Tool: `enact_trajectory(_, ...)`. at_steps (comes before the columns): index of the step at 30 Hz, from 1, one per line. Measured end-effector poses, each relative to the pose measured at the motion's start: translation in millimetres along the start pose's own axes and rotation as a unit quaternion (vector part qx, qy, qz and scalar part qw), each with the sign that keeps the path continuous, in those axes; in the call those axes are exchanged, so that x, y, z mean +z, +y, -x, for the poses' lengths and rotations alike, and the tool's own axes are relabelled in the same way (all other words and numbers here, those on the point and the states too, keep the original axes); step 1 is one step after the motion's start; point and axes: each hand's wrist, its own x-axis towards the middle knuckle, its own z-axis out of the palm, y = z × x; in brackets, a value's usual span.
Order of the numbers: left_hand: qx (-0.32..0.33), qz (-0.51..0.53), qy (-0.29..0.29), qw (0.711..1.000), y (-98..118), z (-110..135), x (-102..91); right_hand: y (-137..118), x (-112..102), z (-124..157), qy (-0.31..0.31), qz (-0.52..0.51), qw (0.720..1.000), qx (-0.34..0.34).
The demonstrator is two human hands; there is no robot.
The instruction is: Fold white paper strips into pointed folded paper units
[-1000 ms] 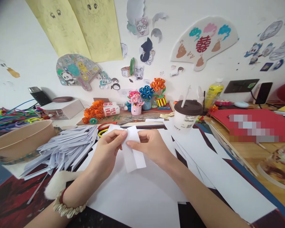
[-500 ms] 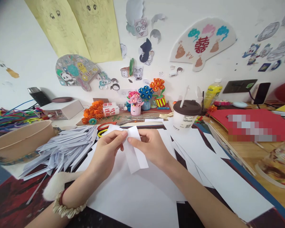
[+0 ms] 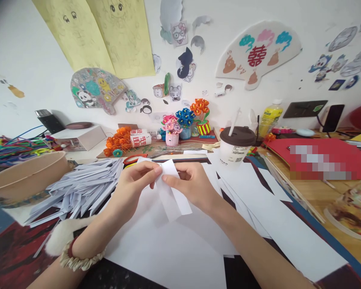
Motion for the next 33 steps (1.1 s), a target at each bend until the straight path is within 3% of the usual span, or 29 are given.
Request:
enact_trajectory(5,0.012,0.006,-0.004,1.000,2.4,-0.1,-0.9,-0.7,-0.2,0.9,-0.004,0.017,1.000,0.014)
enact_trajectory(11,0.017,0.035,0.030,0.999,-0.9,1.8,2.3,-4.0,0.6,0.9,-0.014,0.017,1.000,0.022)
enact_trajectory(28,0.056,-0.051,0.022,0.997,-0.1,1.3,-0.8,-5.3,0.5,0.9,-0.025,0.008,0.999,0.023)
enact_trajectory(33,0.065,-0.056,-0.013,0.996,1.3,-1.2,-2.3,-3.2,-1.8,0.8,-0.022,0.019,0.999,0.025)
